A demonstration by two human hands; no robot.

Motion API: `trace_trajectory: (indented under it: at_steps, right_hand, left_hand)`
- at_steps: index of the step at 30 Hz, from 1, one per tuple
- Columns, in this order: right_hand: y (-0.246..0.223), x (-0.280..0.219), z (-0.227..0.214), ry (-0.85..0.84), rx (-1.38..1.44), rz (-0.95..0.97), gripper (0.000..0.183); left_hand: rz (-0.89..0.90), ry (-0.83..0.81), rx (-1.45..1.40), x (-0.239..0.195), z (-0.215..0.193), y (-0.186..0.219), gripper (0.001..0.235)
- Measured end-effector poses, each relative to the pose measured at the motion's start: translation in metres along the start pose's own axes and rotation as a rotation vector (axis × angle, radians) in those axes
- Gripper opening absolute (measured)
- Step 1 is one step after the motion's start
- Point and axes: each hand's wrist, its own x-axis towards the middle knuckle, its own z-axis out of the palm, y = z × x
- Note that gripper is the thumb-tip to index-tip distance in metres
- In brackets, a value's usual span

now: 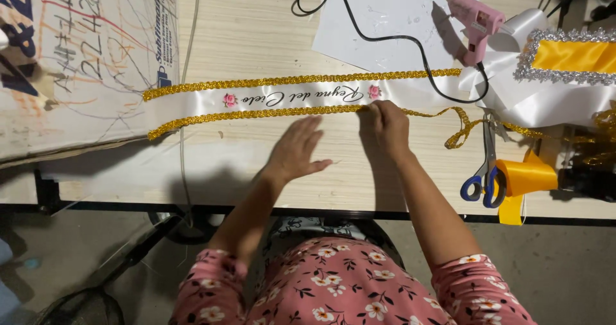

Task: The person decorates a white sash with gold trim by applying hot glue along the edges and pressing a gold beaded trim onto it. They use a pink glue gun to apply adhesive and their hands to smooth the trim in place.

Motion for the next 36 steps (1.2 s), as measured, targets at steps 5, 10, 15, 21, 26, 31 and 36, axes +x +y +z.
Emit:
trace_trajectory:
  at_steps: [5, 10, 15, 21, 26, 31, 36]
  right_hand:
    - [-0.061, -0.004, -0.009, -0.065, -0.065, -0.404, 0.045]
    - [-0.073, -0.012, -0.003, -0.132, -0.134, -0.464, 0.039]
    - [-0.061, -0.010, 0.001, -0.107, -0.153, -0.443, 0.029]
    - [-0.084, -0.007, -0.012, -0.108, -0.100, -0.389, 0.022]
    - [-0.058, -0.001, 0.001, -0.172, 0.237, -0.123, 0.027]
    - [-0.064, 0.002, -0.005, -0.136, 0.317, -0.027, 0.026]
    - [-0.052, 0.005, -0.004, -0.161, 0.466, 0.134, 0.015]
  left_hand:
    - [0.146, 0.332, -0.037, 0.016, 0.015, 0.018, 0.063]
    - [0.078, 0.322, -0.052, 0.023, 0.015, 0.023, 0.054]
    - [0.054, 0.378, 0.007, 0.020, 0.005, 0.026, 0.049]
    - [-0.034, 0.393, 0.082, 0.013, 0.009, 0.024, 0.039]
    - [-0.111, 0.381, 0.063, 0.021, 0.004, 0.030, 0.040]
    - [-0.212, 0.403, -0.224, 0.016, 0.008, 0.022, 0.035]
    - [-0.208, 0.506, -0.166, -0.008, 0.018, 0.000, 0.028]
